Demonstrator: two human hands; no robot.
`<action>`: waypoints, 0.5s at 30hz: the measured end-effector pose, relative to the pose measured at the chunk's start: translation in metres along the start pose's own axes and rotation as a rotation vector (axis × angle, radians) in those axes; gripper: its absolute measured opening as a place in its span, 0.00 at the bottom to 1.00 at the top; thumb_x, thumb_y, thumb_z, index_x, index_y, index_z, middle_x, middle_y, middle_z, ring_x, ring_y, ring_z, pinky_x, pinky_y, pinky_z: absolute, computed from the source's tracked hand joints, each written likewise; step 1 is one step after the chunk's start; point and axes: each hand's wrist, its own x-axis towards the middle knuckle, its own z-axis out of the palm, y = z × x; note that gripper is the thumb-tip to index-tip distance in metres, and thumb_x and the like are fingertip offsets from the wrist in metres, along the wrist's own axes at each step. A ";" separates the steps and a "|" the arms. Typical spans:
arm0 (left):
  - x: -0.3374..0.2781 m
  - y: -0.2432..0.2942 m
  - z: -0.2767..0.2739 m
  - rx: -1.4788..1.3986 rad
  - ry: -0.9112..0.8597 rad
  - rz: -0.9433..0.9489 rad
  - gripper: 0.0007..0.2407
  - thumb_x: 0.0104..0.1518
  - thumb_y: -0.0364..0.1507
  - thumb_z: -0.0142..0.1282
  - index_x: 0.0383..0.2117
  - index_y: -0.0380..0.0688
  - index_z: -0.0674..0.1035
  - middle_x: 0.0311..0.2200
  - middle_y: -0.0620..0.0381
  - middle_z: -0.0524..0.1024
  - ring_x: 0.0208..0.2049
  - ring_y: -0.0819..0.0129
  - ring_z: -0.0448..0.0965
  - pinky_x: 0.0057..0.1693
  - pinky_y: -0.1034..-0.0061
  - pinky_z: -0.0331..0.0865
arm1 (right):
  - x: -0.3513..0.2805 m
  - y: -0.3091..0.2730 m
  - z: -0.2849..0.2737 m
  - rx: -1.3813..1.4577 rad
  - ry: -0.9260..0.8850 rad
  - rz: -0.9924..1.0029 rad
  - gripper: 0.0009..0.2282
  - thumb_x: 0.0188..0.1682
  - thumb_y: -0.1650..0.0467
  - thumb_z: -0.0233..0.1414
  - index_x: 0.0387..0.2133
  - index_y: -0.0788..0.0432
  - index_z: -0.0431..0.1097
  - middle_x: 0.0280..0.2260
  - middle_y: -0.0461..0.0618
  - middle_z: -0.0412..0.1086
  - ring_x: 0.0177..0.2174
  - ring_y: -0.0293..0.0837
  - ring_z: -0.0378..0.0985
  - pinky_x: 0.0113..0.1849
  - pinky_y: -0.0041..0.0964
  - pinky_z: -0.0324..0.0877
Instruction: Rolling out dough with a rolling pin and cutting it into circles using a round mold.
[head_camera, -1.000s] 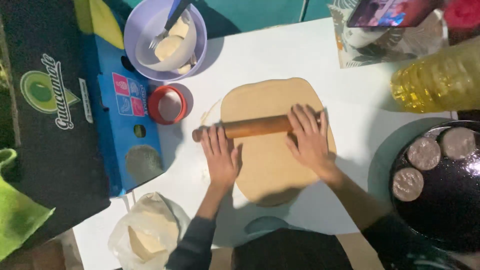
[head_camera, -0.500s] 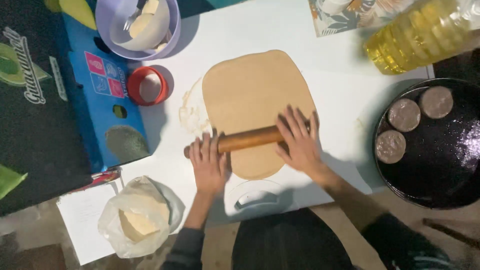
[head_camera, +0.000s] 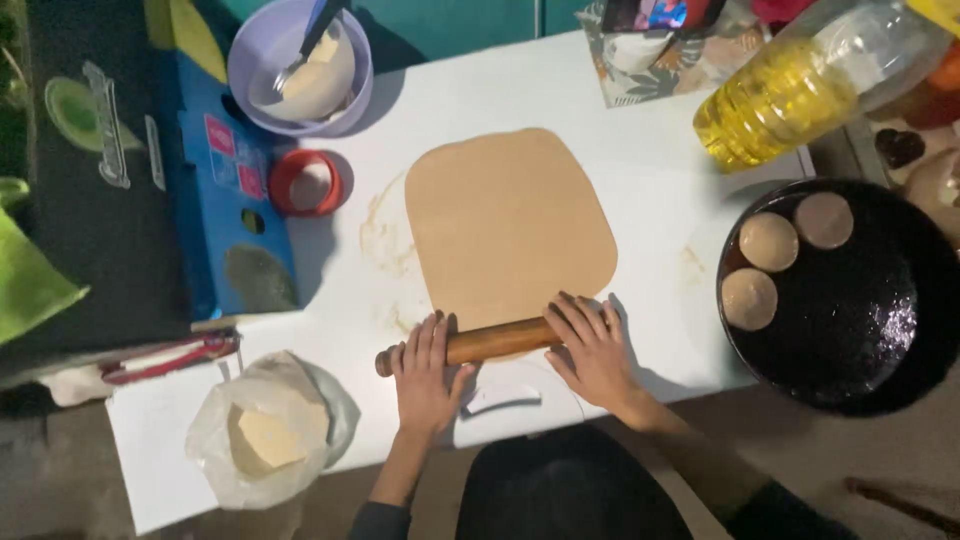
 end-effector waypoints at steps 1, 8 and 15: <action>-0.026 0.000 0.003 -0.001 -0.012 -0.014 0.32 0.58 0.46 0.51 0.65 0.39 0.63 0.64 0.45 0.63 0.63 0.46 0.61 0.64 0.48 0.50 | -0.013 -0.001 0.005 0.008 -0.017 0.000 0.27 0.50 0.59 0.50 0.61 0.58 0.61 0.64 0.58 0.57 0.63 0.58 0.53 0.61 0.66 0.39; -0.093 -0.016 0.017 0.167 -0.152 -0.157 0.27 0.54 0.39 0.57 0.62 0.45 0.69 0.56 0.51 0.70 0.57 0.53 0.68 0.60 0.54 0.58 | -0.012 0.001 0.023 -0.135 0.042 -0.087 0.23 0.49 0.65 0.58 0.60 0.45 0.67 0.57 0.44 0.64 0.59 0.46 0.60 0.57 0.53 0.50; -0.064 -0.036 0.011 0.084 0.059 -0.614 0.27 0.54 0.44 0.61 0.56 0.39 0.72 0.49 0.43 0.70 0.53 0.44 0.67 0.58 0.50 0.58 | 0.092 -0.003 0.000 0.174 0.230 0.066 0.33 0.46 0.64 0.62 0.65 0.58 0.57 0.66 0.57 0.54 0.64 0.57 0.56 0.60 0.57 0.51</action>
